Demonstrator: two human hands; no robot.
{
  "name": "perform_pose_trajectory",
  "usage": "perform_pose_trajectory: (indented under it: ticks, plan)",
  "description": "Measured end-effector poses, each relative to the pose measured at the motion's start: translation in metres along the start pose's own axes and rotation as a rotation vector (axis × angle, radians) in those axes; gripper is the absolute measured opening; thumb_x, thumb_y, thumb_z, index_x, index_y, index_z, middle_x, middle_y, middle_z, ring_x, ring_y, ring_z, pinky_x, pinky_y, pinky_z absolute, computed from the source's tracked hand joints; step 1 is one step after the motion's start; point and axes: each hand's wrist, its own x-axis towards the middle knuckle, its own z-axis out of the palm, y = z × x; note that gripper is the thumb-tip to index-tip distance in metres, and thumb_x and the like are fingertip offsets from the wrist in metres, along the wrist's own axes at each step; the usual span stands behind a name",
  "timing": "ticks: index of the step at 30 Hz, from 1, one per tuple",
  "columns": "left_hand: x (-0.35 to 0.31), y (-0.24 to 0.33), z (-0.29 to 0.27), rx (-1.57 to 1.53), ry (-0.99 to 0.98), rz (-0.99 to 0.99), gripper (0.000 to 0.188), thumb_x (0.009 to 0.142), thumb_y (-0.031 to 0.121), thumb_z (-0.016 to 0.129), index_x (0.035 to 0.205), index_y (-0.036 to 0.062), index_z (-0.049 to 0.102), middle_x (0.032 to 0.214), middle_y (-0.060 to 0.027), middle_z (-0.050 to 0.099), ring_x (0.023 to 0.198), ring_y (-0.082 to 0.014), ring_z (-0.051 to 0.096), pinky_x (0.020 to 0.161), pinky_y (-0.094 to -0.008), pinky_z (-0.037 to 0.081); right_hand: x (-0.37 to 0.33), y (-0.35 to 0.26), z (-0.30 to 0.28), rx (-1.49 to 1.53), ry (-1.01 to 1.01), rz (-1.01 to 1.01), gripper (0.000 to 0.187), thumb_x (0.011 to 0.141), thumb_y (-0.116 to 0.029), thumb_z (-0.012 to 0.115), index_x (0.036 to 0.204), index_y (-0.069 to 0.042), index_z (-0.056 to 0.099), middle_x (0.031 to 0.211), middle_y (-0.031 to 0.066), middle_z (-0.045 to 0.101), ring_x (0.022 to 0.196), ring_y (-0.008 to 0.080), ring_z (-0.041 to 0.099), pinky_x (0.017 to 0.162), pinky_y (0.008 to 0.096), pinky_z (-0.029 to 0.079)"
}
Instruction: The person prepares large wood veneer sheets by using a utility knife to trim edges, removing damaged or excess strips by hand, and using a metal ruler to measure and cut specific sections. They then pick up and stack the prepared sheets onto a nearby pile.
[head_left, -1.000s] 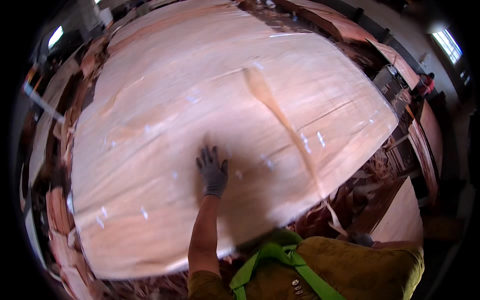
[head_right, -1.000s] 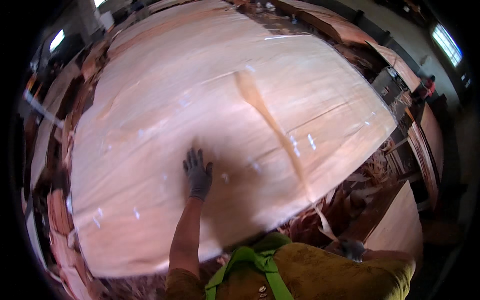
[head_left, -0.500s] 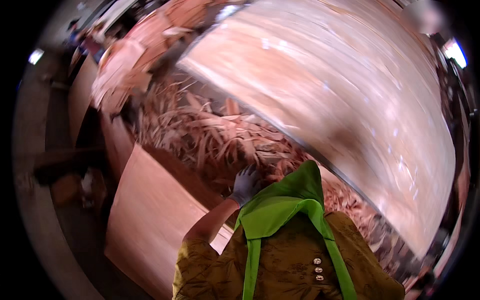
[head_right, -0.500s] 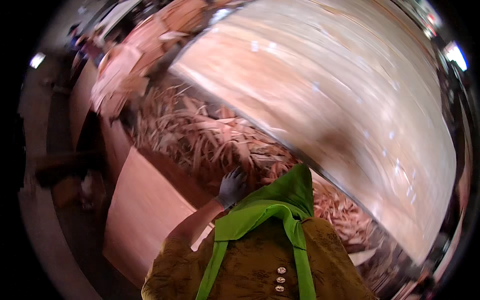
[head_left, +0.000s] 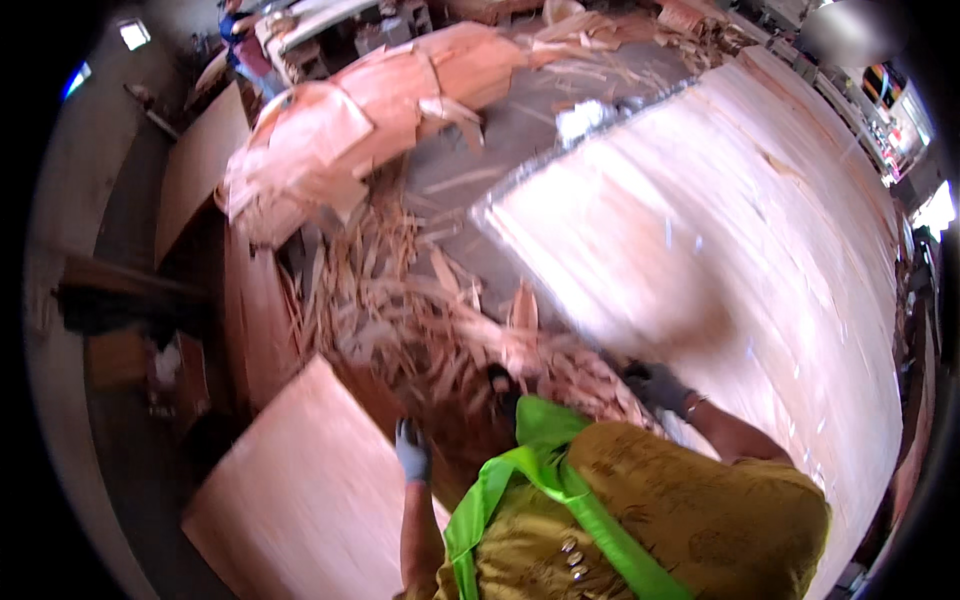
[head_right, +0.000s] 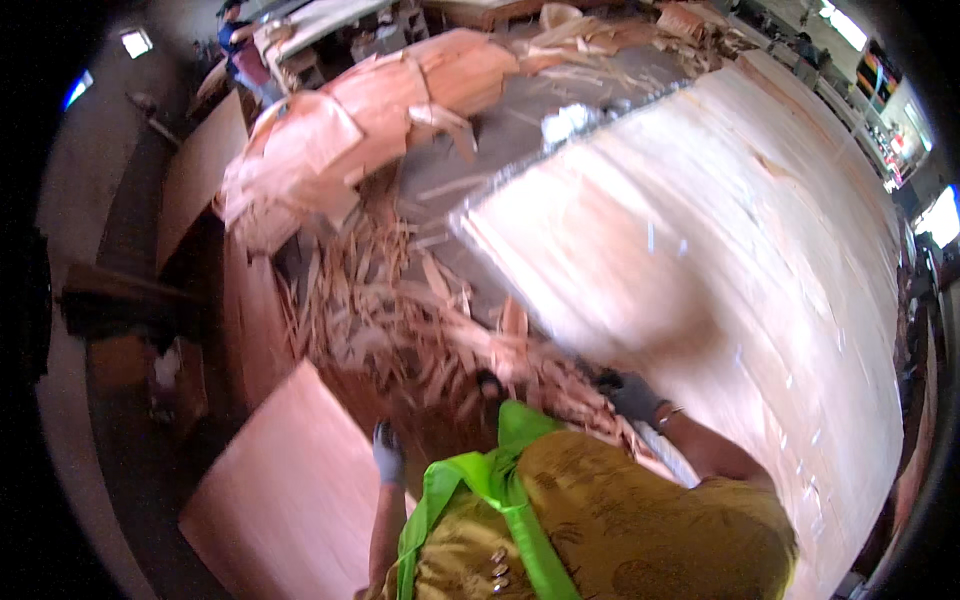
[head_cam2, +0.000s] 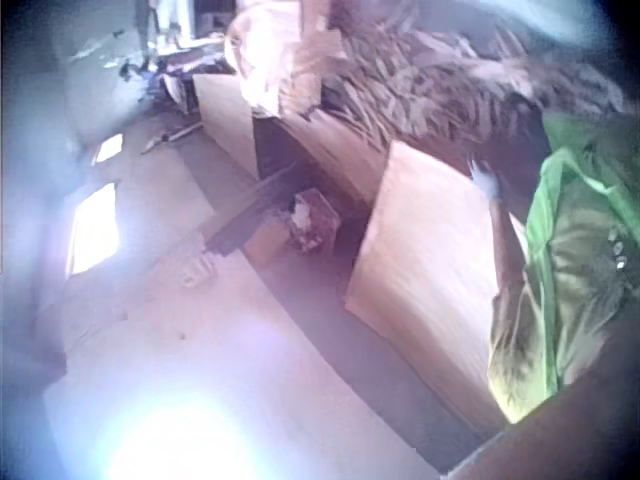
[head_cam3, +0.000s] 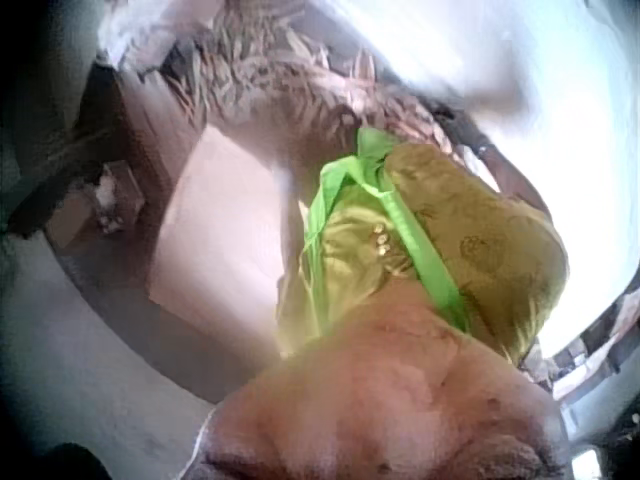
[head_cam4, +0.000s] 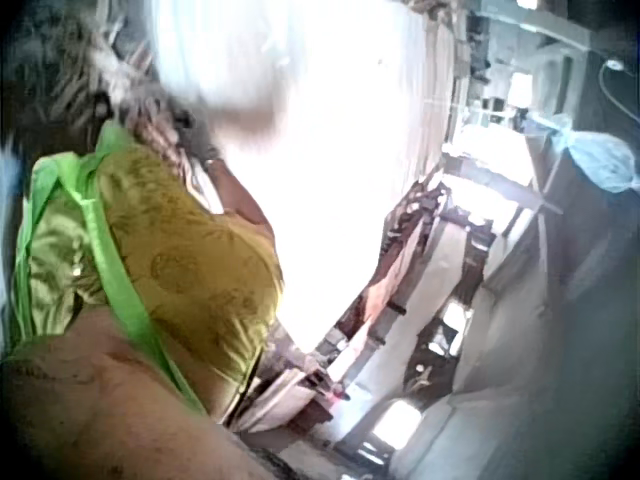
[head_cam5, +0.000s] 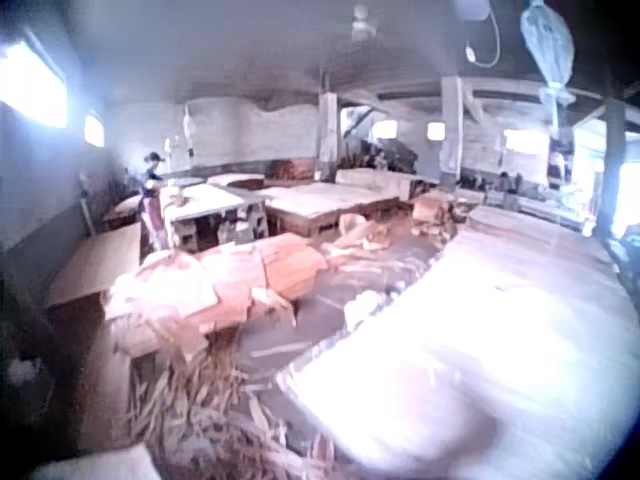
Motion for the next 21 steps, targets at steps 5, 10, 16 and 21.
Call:
perform_pose_trajectory:
  ticks: [5,10,16,21]
  plan:
    - [0.125,0.01,-0.011,-0.007,-0.193,0.162,0.04,0.087,0.018,0.051,0.122,0.0002,0.052,0.127,-0.0207,0.052,0.118,-0.036,0.049,0.098,-0.0386,0.041,0.168,-0.081,-0.028,0.547,0.013,0.242,0.029,0.089,-0.023,0.059,0.107,0.0,0.062,0.092,0.0074,0.067,0.061,0.0113,0.058,0.054,0.0275,0.048]
    - [0.237,0.035,-0.009,-0.003,-0.189,0.196,0.041,0.087,0.021,0.051,0.123,-0.0001,0.051,0.126,-0.0219,0.052,0.115,-0.0383,0.05,0.096,-0.04,0.042,0.284,-0.079,-0.078,0.859,0.198,0.472,0.03,0.09,-0.028,0.056,0.108,-0.004,0.06,0.089,0.0073,0.067,0.055,0.0114,0.054,0.045,0.0258,0.043]
    - [0.396,-0.017,0.003,0.013,-0.341,0.272,0.039,0.089,0.017,0.051,0.124,-0.0019,0.051,0.123,-0.0191,0.055,0.111,-0.0312,0.054,0.096,-0.0351,0.042,0.373,-0.062,-0.094,1.495,0.412,0.556,0.019,0.092,-0.027,0.052,0.097,-0.01,0.059,0.085,0.0044,0.065,0.051,0.01,0.049,0.041,0.0236,0.038]
    - [0.567,-0.024,0.032,-0.189,-0.379,0.134,0.036,0.089,0.009,0.052,0.124,-0.0009,0.053,0.121,-0.016,0.058,0.106,-0.0231,0.057,0.09,-0.0309,0.046,0.433,-0.05,-0.07,1.495,0.779,0.617,0.027,0.092,-0.031,0.051,0.081,-0.008,0.06,0.066,0.0048,0.061,0.044,0.013,0.049,0.037,0.0252,0.036]
